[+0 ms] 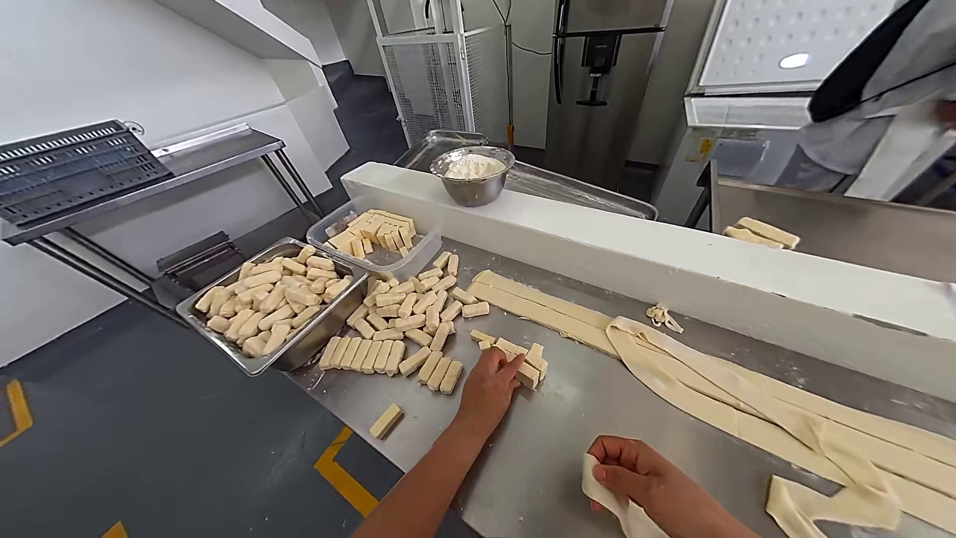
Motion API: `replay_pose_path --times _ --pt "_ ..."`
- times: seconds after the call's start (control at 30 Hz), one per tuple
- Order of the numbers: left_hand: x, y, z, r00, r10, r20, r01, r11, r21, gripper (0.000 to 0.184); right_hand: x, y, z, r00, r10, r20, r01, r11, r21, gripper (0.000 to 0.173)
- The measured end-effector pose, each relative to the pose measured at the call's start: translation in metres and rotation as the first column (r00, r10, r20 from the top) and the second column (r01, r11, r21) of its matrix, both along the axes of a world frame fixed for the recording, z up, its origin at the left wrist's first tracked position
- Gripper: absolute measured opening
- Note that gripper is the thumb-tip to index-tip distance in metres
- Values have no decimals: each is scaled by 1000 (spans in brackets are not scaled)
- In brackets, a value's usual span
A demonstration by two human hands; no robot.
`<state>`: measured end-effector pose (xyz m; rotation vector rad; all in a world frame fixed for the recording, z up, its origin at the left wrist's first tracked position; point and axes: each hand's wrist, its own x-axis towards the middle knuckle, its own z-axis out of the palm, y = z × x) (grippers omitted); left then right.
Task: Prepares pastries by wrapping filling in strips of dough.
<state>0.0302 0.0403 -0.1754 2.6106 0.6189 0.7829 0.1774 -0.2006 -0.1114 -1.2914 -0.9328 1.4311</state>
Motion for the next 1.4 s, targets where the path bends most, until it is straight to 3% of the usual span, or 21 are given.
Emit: replay_pose_path --times 0.1,0.13,0.2,0.27,0.33,0.37,0.47,0.6,0.7,0.77,0.83,0.87,0.93,1.0,1.07,1.2,1.4 --pt "8 -5 -16 982 -56 178 33 991 127 17 -6 0 -1 999 -25 -45 20 992 -121 4" --pt "8 -10 -13 982 -70 173 58 996 73 15 -6 0 -2 999 -34 -41 28 988 -150 6" --pt "2 -23 3 987 -47 154 87 961 -263 23 -5 -2 -4 998 -60 -27 54 982 -180 10" --pt "-9 -30 23 982 42 187 92 752 -652 34 -3 -3 -7 994 -102 -26 96 981 -166 10" --pt "-24 -38 47 979 84 184 119 498 -859 33 -4 -1 -9 989 -146 -13 143 980 -137 9" --pt "-33 -44 57 987 23 160 134 434 -891 31 -6 1 -10 986 -164 9 164 979 -124 9" --pt "-56 -71 67 968 -214 131 208 391 -896 26 -18 12 -11 984 -147 103 158 981 -108 10" --pt "-75 -88 62 962 -237 135 205 305 -930 23 -39 31 -9 973 -8 231 39 990 -132 12" --pt "-91 -89 57 989 -134 66 111 364 -925 27 -55 45 -12 973 69 218 -29 983 -183 12" --pt "-103 -89 62 991 -15 -136 -110 510 -853 44 -69 55 -22 991 74 111 -45 969 -243 10" --pt "-115 -87 55 939 211 -272 -338 721 -605 42 -83 66 -35 999 40 13 -34 947 -318 7" --pt "-122 -84 41 907 356 -226 -421 799 -429 31 -87 71 -41 1000 26 -7 -27 940 -340 6" --pt "-135 -68 -6 838 544 41 -538 836 -103 15 -92 78 -49 1000 9 -10 -12 934 -356 6" --pt "-144 -63 -44 798 554 239 -579 814 46 15 -94 78 -51 1000 20 21 -11 928 -371 6" --pt "-144 -69 -57 795 522 308 -569 818 82 19 -93 77 -52 999 30 20 -20 923 -385 6" --pt "-146 -78 -63 803 484 348 -531 846 46 20 -84 67 -53 999 18 -44 -35 906 -421 6" --pt "-139 -98 -71 848 388 361 -405 914 -30 22 -80 52 -51 1000 29 7 -23 901 -433 4"
